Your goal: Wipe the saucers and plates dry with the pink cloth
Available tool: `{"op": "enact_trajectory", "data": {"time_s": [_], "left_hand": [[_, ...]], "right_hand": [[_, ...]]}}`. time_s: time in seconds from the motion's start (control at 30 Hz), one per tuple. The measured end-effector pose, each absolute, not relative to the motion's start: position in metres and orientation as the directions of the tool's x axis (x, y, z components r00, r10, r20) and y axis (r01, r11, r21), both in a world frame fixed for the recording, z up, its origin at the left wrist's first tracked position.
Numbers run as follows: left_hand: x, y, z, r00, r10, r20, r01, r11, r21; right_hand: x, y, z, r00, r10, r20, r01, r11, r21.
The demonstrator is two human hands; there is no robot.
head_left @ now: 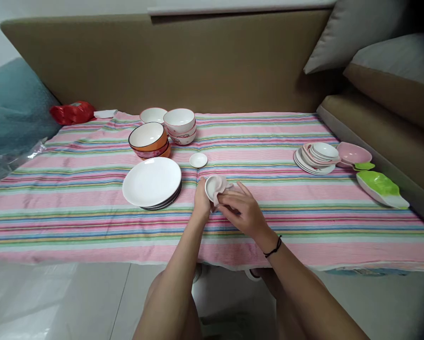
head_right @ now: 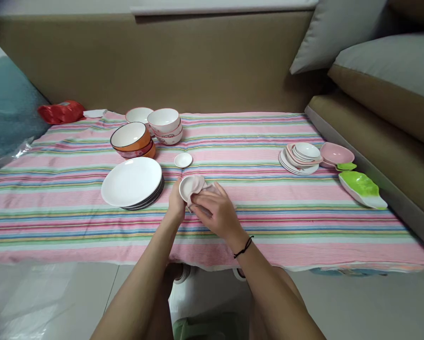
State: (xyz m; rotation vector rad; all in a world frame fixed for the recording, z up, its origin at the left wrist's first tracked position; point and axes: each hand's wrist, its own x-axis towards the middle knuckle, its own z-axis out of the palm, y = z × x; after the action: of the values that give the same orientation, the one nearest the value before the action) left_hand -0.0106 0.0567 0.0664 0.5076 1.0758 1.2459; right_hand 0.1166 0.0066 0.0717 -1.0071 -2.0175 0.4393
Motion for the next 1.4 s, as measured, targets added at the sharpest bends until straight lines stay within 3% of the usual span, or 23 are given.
{"op": "enact_trajectory", "data": {"time_s": [0.1, 0.2, 0.3, 0.4, 0.5, 0.57, 0.73, 0.9, 1.03, 1.17, 1.3, 1.4], "left_hand": [[-0.017, 0.055, 0.07, 0.112, 0.92, -0.374, -0.404, 0.386, 0.829], [-0.021, 0.052, 0.073, 0.254, 0.921, -0.296, -0.306, 0.367, 0.878], [-0.024, 0.053, 0.072, 0.313, 0.924, -0.22, -0.22, 0.296, 0.929], [-0.027, 0.056, 0.071, 0.243, 0.937, -0.25, -0.106, 0.282, 0.954], [-0.028, 0.058, 0.072, 0.15, 0.946, -0.288, -0.158, 0.311, 0.937], [-0.029, 0.058, 0.074, 0.171, 0.941, -0.291, -0.245, 0.326, 0.913], [-0.032, 0.055, 0.074, 0.331, 0.909, -0.252, -0.234, 0.338, 0.912], [-0.031, 0.055, 0.071, 0.214, 0.947, -0.239, -0.208, 0.283, 0.936], [-0.031, 0.055, 0.072, 0.087, 0.976, -0.2, -0.226, 0.215, 0.95], [-0.031, 0.053, 0.072, 0.099, 0.98, -0.175, -0.242, 0.194, 0.951], [-0.027, 0.051, 0.073, 0.165, 0.965, -0.205, -0.362, 0.252, 0.897], [-0.025, 0.051, 0.074, 0.176, 0.954, -0.245, -0.445, 0.299, 0.844]], "right_hand": [[0.118, 0.01, 0.068, -0.383, 0.75, 0.539, 0.613, 0.643, -0.459], [0.12, 0.013, 0.066, -0.386, 0.734, 0.559, 0.63, 0.653, -0.422], [0.122, 0.014, 0.067, -0.344, 0.732, 0.588, 0.573, 0.66, -0.486], [0.124, 0.014, 0.07, -0.264, 0.786, 0.559, 0.451, 0.613, -0.649], [0.126, 0.016, 0.071, -0.079, 0.93, 0.359, 0.243, 0.367, -0.898], [0.126, 0.018, 0.071, -0.001, 0.985, 0.173, 0.043, 0.173, -0.984], [0.127, 0.024, 0.067, 0.154, 0.977, -0.145, -0.361, -0.081, -0.929], [0.131, 0.03, 0.064, 0.277, 0.912, -0.302, -0.482, -0.139, -0.865], [0.138, 0.033, 0.067, 0.386, 0.9, -0.204, -0.537, 0.04, -0.843], [0.138, 0.03, 0.07, 0.24, 0.971, -0.015, -0.496, 0.11, -0.862], [0.129, 0.022, 0.072, -0.072, 0.979, 0.19, -0.148, 0.178, -0.973], [0.123, 0.021, 0.073, -0.157, 0.9, 0.406, 0.136, 0.427, -0.894]]}}
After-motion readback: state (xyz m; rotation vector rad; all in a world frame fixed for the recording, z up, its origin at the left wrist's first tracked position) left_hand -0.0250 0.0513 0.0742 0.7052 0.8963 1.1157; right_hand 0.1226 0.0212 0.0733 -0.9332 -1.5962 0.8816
